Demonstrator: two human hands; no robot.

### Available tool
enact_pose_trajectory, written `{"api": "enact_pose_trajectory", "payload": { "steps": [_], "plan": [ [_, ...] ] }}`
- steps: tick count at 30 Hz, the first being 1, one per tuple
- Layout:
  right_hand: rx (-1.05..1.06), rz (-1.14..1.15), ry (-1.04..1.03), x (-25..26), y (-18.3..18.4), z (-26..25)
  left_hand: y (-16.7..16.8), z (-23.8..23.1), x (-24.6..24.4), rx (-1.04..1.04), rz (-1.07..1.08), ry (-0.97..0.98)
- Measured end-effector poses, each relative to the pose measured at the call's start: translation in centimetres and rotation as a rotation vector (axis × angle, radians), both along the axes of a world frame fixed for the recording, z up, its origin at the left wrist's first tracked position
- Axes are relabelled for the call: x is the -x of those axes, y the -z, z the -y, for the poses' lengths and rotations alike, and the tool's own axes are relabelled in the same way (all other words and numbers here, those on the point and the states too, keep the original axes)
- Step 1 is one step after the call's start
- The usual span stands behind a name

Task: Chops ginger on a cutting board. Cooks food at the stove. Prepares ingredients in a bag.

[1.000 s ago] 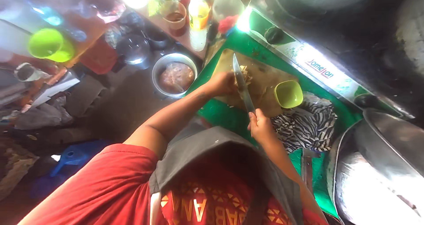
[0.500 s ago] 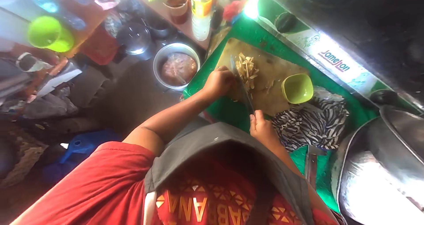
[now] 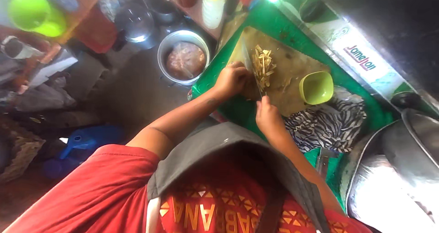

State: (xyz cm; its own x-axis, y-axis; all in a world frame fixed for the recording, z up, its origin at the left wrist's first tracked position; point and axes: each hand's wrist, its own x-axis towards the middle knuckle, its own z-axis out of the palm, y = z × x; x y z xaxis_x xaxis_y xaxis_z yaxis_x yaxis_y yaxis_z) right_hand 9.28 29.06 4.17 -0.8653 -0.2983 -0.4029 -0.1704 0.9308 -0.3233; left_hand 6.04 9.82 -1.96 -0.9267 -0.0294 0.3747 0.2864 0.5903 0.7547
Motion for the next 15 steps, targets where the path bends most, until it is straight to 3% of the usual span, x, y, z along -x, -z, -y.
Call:
{"api": "enact_pose_trajectory", "payload": {
  "steps": [10, 15],
  "plan": [
    [0.023, -0.105, -0.098, -3.4, -1.5, -3.3, 0.4, -0.1, -0.3, -0.035, -0.041, -0.026],
    [-0.104, 0.128, -0.026, -2.0, -0.5, -0.9, 0.4, 0.2, -0.2, -0.033, -0.016, -0.008]
  ]
}}
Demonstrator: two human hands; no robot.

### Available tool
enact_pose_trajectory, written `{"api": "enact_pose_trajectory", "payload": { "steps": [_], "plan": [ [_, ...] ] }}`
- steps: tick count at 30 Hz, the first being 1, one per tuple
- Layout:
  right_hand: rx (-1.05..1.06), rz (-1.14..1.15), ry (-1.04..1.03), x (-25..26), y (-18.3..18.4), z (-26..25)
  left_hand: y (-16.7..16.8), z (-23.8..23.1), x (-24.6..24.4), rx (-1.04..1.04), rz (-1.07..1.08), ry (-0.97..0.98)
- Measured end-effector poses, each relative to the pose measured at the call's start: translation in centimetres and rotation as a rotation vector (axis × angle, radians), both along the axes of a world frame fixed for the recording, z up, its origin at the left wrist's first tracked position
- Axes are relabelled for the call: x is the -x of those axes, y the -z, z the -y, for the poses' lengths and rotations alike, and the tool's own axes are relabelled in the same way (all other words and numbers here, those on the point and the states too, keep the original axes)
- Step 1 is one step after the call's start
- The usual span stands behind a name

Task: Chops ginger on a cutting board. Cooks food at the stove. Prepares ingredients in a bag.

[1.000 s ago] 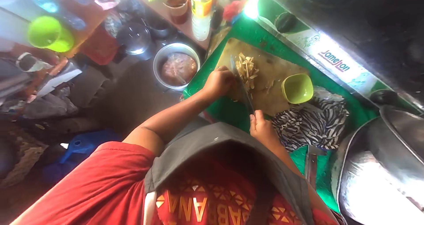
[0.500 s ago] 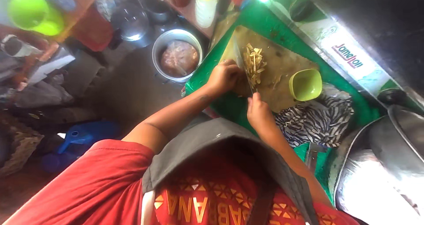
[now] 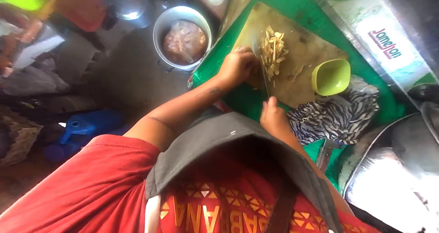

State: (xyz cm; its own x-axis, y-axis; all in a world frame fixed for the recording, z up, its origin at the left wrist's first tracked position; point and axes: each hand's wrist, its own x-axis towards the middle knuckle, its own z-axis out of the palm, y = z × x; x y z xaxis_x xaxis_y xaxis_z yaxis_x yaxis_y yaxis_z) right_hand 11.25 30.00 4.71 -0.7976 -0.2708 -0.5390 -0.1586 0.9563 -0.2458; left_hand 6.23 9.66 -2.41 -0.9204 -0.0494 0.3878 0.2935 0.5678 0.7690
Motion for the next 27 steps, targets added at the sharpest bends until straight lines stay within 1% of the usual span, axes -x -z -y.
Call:
{"api": "enact_pose_trajectory", "payload": {
  "steps": [3, 6, 9, 13, 15, 18, 20, 22, 24, 27],
  "plan": [
    [0.062, -0.069, 0.024, 1.3, 1.3, 0.7, -0.3, 0.0, -0.1, 0.011, 0.042, 0.005],
    [0.160, -0.184, 0.003, 1.7, 1.2, 0.1, -0.4, -0.2, 0.0, 0.019, 0.021, -0.012],
    [0.200, -0.209, -0.027, 0.0, 0.3, -1.1, -0.1, -0.2, -0.2, 0.020, 0.003, -0.028],
    [0.205, -0.285, -0.068, -1.7, 0.4, -2.6, -0.3, -0.5, -0.2, -0.002, 0.017, -0.030],
    [0.165, -0.242, -0.067, -1.7, 0.2, -2.3, -0.2, -0.4, -0.2, -0.002, 0.012, -0.037],
    [0.042, -0.063, 0.019, -0.7, 0.0, -0.2, -0.2, -0.3, -0.3, 0.015, 0.034, -0.032],
    [0.029, -0.047, 0.051, 0.6, 0.8, 1.1, -0.3, -0.3, -0.2, 0.018, 0.033, -0.020],
    [0.084, -0.081, 0.048, 1.8, 1.4, 1.9, -0.3, -0.2, -0.3, 0.022, 0.034, -0.016],
    [0.187, -0.134, 0.048, 2.4, 1.9, 1.7, -0.3, -0.2, -0.5, 0.030, 0.043, -0.015],
    [0.266, -0.184, 0.078, 1.9, 2.2, 1.0, -0.3, -0.2, -0.5, 0.042, 0.039, -0.022]
  ]
}}
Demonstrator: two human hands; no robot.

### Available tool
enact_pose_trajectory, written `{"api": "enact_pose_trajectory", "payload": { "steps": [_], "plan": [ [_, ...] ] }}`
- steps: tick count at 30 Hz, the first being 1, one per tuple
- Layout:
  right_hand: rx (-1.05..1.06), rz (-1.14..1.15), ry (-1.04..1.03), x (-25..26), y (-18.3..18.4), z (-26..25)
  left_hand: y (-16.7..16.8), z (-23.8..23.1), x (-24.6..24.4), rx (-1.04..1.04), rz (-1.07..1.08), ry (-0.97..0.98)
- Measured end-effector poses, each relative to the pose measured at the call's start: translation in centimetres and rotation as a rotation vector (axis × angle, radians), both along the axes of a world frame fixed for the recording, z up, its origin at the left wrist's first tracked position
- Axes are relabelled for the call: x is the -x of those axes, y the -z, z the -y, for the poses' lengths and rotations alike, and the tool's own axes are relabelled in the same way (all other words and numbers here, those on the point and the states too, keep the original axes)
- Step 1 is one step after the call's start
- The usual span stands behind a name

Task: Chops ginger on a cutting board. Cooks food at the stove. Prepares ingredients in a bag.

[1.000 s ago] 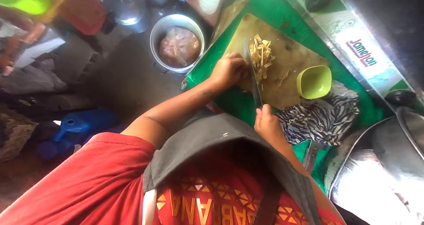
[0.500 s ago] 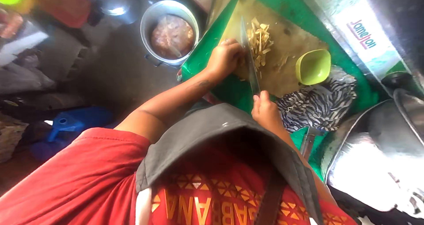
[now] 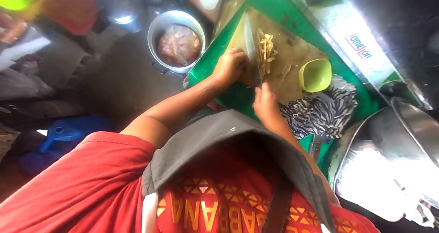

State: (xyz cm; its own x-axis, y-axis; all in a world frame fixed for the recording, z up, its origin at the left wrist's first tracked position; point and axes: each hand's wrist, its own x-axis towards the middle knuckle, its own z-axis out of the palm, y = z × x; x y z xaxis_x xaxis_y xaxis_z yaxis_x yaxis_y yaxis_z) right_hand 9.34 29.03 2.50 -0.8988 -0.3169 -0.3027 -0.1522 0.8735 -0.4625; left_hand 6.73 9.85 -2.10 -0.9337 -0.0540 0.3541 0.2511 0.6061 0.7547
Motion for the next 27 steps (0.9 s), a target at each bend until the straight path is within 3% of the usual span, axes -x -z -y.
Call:
{"api": "enact_pose_trajectory", "payload": {
  "steps": [9, 17, 27],
  "plan": [
    [-0.023, -0.047, -0.073, -2.6, -0.8, -1.8, 0.2, -0.1, -0.4, -0.024, -0.024, -0.009],
    [-0.215, 0.089, -0.022, -1.1, -0.8, 1.7, 0.2, 0.1, -0.3, 0.012, -0.019, -0.003],
    [-0.138, 0.019, -0.004, -1.3, -0.8, 0.9, 0.2, -0.1, -0.2, 0.032, -0.026, 0.012]
  ]
}}
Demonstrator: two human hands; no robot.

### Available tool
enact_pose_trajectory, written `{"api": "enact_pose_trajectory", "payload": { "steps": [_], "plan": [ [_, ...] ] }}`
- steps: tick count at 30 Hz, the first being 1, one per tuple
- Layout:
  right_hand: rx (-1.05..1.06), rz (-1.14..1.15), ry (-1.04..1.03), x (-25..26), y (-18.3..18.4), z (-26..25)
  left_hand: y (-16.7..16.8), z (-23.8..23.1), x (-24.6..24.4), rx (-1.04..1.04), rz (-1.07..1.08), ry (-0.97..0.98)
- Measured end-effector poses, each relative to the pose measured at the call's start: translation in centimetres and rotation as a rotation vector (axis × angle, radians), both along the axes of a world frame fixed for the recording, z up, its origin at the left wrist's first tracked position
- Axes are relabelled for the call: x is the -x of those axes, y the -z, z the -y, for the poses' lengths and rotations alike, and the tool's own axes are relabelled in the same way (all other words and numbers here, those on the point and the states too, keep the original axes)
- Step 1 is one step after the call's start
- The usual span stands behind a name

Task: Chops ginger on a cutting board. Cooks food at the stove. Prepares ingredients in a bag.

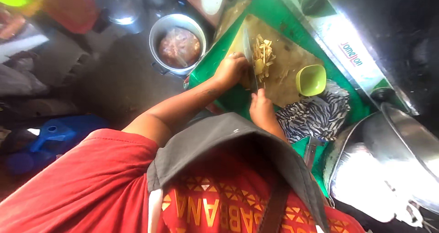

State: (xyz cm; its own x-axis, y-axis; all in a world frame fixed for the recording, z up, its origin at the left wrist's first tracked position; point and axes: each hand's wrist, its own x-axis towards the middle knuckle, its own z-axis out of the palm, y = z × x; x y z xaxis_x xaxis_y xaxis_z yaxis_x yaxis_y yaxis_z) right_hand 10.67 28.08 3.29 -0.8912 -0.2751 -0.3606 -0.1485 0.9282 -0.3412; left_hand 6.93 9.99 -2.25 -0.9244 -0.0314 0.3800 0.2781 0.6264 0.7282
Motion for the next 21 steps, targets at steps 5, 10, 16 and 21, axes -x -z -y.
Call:
{"api": "enact_pose_trajectory", "payload": {
  "steps": [5, 10, 16, 21],
  "plan": [
    [-0.165, 0.092, -0.006, -0.6, -0.9, 0.1, -0.1, -0.1, -0.2, 0.024, 0.001, -0.002],
    [-0.268, 0.151, -0.048, -2.0, -2.3, -3.5, 0.2, -0.1, 0.0, 0.034, 0.006, 0.015],
    [-0.326, 0.183, -0.044, -2.1, -3.1, -4.2, 0.1, 0.0, 0.1, 0.030, 0.003, 0.012],
    [-0.398, 0.319, -0.055, -2.5, -5.6, -4.4, -0.2, 0.1, 0.0, 0.030, 0.002, 0.026]
  ]
}}
